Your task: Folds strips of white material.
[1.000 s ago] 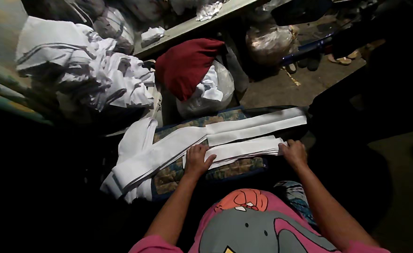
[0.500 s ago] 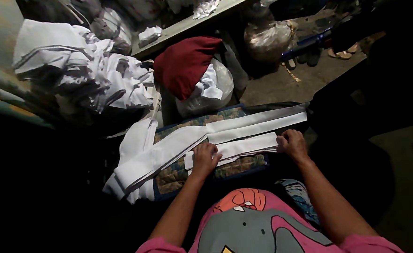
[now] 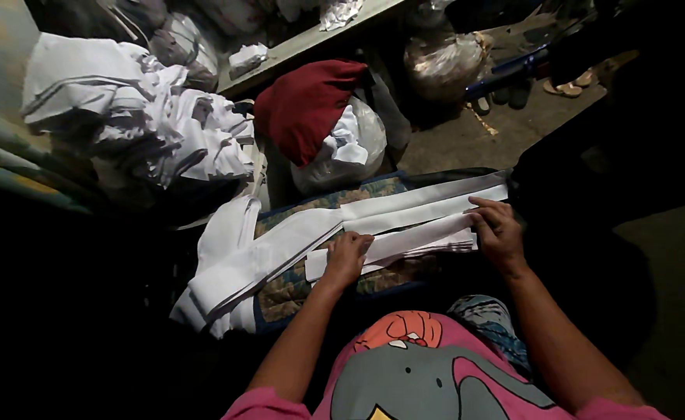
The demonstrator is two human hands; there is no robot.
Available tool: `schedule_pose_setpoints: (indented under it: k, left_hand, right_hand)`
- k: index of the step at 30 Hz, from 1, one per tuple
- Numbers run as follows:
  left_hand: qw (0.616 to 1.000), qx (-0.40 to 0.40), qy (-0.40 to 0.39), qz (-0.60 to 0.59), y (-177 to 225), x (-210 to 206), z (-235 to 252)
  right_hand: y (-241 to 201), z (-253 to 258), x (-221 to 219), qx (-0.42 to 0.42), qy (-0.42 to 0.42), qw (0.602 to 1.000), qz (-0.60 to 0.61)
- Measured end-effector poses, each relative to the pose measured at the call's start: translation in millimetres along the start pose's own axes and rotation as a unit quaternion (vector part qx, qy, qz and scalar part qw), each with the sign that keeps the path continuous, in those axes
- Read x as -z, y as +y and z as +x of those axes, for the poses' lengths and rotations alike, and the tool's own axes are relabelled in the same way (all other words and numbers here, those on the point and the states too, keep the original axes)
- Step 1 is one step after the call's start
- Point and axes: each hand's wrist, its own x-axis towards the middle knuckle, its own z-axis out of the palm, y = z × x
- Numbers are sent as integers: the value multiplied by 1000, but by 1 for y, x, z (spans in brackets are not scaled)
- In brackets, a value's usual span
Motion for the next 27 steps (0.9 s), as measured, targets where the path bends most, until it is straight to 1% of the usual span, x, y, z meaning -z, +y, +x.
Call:
schedule_pose_setpoints:
  k: [2, 4, 6, 8, 9, 11, 13, 14, 15, 17, 18, 20, 24, 27]
  left_hand:
    - [1000, -4, -11, -1, 1, 1, 2]
    - [1000, -5, -19, -6, 0, 2, 2]
    - [1000, -3, -20, -8, -1, 3, 2]
    - [1000, -17, -2, -18, 2, 4, 2]
    - [998, -42, 19, -32, 4, 4, 1]
    - [983, -139, 79, -95, 14, 1, -2]
    - [948, -237, 118, -177, 39, 1, -3]
    - [929, -272, 117, -220, 54, 4, -4]
    - [911, -296, 103, -268, 68, 9, -6]
    - [886, -301, 47, -349, 88, 20, -11]
    - [878, -294, 9, -378, 93, 27, -13]
    - [874, -282, -59, -391, 96, 39, -21]
    - [876, -278, -159, -362, 92, 41, -33]
    - [883, -217, -196, -366, 83, 39, -39]
  right_hand:
    - [-17, 2, 3, -19, -9, 995, 98]
    - [-31, 4, 2, -49, -17, 985, 162]
    - [-43, 8, -1, -69, -34, 985, 156]
    - [-51, 12, -3, -69, -54, 992, 93]
    - [-55, 13, -4, -55, -69, 994, 64]
    - [-66, 11, -7, 1, -114, 993, 32]
    - [-82, 7, -9, 80, -156, 984, 30]
    - [-89, 5, -11, 122, -158, 979, 33]
    - [-95, 5, -12, 162, -147, 975, 38]
    - [-106, 7, -8, 212, -118, 969, 48]
    - [-111, 8, -4, 228, -106, 967, 49]
    - [-118, 11, 9, 242, -97, 965, 38]
    - [-116, 13, 39, 230, -55, 971, 23]
    - [-100, 15, 67, 179, -12, 984, 19]
